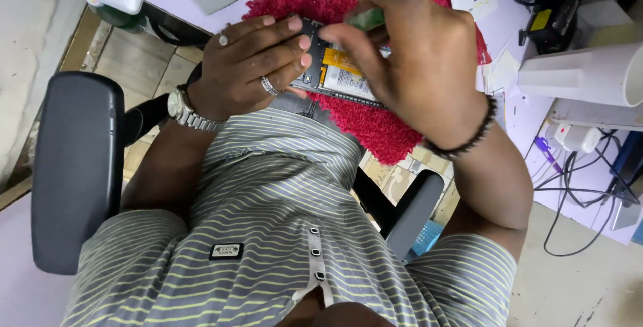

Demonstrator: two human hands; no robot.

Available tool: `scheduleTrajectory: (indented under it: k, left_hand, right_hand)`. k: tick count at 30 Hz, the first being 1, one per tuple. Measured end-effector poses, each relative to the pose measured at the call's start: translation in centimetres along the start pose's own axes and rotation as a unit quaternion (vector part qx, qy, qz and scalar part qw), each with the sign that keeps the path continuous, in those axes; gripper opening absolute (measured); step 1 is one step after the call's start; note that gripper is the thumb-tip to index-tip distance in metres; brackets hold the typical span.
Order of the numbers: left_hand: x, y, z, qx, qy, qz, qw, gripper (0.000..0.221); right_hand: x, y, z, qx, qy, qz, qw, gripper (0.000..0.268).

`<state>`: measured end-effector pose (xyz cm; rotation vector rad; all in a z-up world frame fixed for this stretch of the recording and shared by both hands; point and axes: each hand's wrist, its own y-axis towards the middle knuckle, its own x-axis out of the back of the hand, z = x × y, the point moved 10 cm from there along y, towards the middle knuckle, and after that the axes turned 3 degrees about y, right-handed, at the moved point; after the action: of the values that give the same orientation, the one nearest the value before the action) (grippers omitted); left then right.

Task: Disassembling and assembling internal components of a mobile phone using a screwdriver and prying tools at a repair bench.

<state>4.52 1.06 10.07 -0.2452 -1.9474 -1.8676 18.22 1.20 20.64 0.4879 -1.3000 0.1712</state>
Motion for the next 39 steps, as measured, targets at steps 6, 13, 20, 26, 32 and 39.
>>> scheduleTrajectory:
  k: [6,13,20,26,32,39]
  left_hand:
    - [0.2,0.1,0.0,0.006,-0.010,-0.007,1.000,0.035]
    - [0.0,-0.3,0.0,0.010,0.006,0.004,1.000,0.037]
    - [0.1,0.0,0.0,0.005,0.003,0.000,1.000,0.026]
    - [0.0,0.0,0.0,0.001,0.001,-0.001,1.000,0.028]
    - [-0.1,-0.5,-0.1,0.004,-0.005,0.015,1.000,0.038]
    - [-0.1,-0.3,0.0,0.014,-0.015,0.011,1.000,0.015]
  right_hand:
    - [1.0,1.9,2.3,0.036,0.177,0.094,0.979,0.018]
    - [-0.7,2.0,0.2,-0.034,0.109,0.092,0.989,0.046]
    - [0.2,1.5,0.7,-0.030,0.093,0.068,0.993,0.044]
    - [-0.2,0.7,-0.6,-0.067,0.103,0.042,0.992,0.050]
    - [0.0,1.1,-0.5,-0.018,0.112,0.074,0.991,0.038]
    - [0.5,1.9,0.2,0.000,0.196,0.098,0.976,0.026]
